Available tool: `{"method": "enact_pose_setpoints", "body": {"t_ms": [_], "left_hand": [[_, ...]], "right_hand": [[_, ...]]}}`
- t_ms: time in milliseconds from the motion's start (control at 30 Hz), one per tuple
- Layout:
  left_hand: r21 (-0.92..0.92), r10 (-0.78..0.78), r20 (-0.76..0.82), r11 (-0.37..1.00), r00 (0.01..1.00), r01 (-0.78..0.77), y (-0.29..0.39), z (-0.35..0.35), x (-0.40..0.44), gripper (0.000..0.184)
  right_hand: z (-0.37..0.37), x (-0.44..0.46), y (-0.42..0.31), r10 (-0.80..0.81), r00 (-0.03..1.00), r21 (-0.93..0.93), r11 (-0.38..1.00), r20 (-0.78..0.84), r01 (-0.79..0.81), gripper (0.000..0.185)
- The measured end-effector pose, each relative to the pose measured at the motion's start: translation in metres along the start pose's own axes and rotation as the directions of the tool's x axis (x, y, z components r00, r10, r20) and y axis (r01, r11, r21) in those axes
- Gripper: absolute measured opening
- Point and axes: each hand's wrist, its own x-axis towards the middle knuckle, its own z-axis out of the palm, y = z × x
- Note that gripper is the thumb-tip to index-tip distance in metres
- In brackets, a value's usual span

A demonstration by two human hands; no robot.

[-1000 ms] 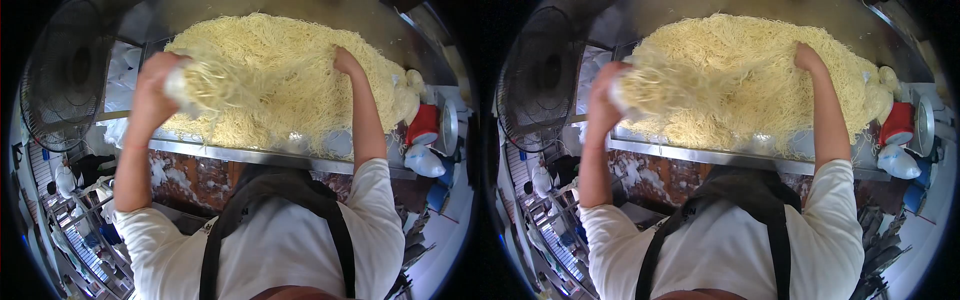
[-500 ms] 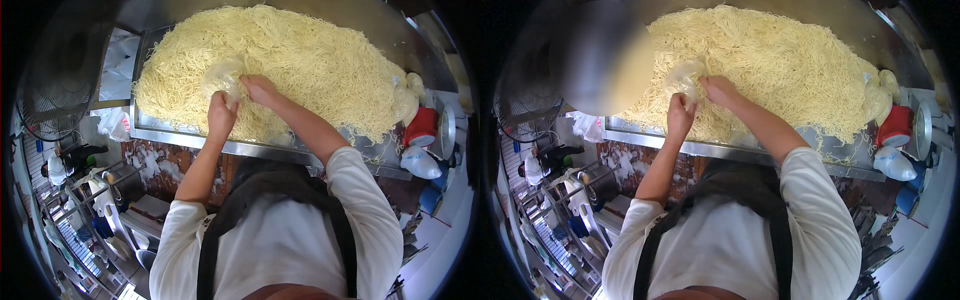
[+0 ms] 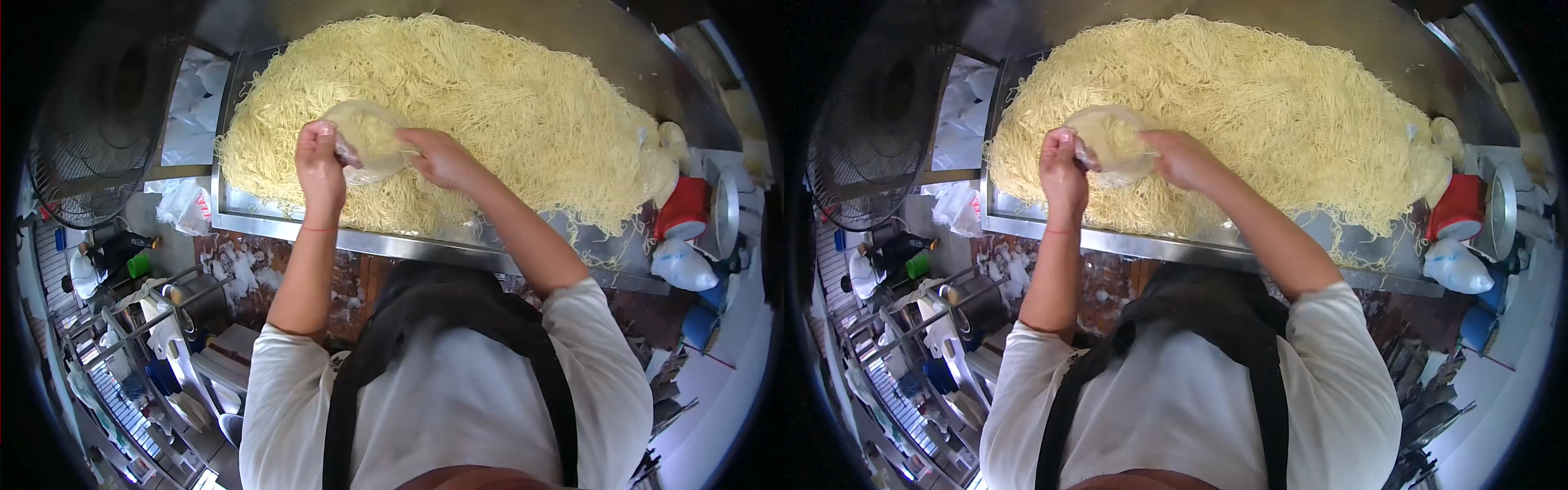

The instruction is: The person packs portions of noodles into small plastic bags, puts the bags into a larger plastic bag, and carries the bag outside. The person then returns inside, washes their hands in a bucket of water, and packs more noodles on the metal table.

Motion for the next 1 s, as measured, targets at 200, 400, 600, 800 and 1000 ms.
{"method": "enact_pose_setpoints", "body": {"t_ms": [200,400,600,800,1000], "left_hand": [[0.071,0.012,0.088,0.997,0.996,-0.018,0.0,0.004,0.004,0.012],[0.228,-0.034,0.338,0.973,0.941,-0.046,0.024,0.021,-0.013,0.009],[0.15,-0.015,0.222,0.988,0.975,-0.019,0.024,0.001,-0.003,0.014],[0.176,-0.002,0.249,0.983,0.969,-0.043,0.024,0.005,0.019,0.015],[0.281,-0.076,0.358,0.959,0.931,-0.03,0.051,0.028,0.004,0.012]], "right_hand": [[0.062,0.039,0.067,0.183,0.975,-0.285,0.934,-0.128,-0.213,0.05],[-0.019,0.07,-0.028,-0.165,0.983,0.275,0.944,-0.082,0.181,0.046],[0.017,0.05,0.007,-0.221,0.974,0.085,0.971,-0.042,0.224,0.054],[0.025,0.049,0.033,0.174,0.985,-0.102,0.979,-0.018,-0.175,0.03],[0.0,0.083,-0.034,-0.242,0.945,0.346,0.925,0.221,0.156,0.028]]}}
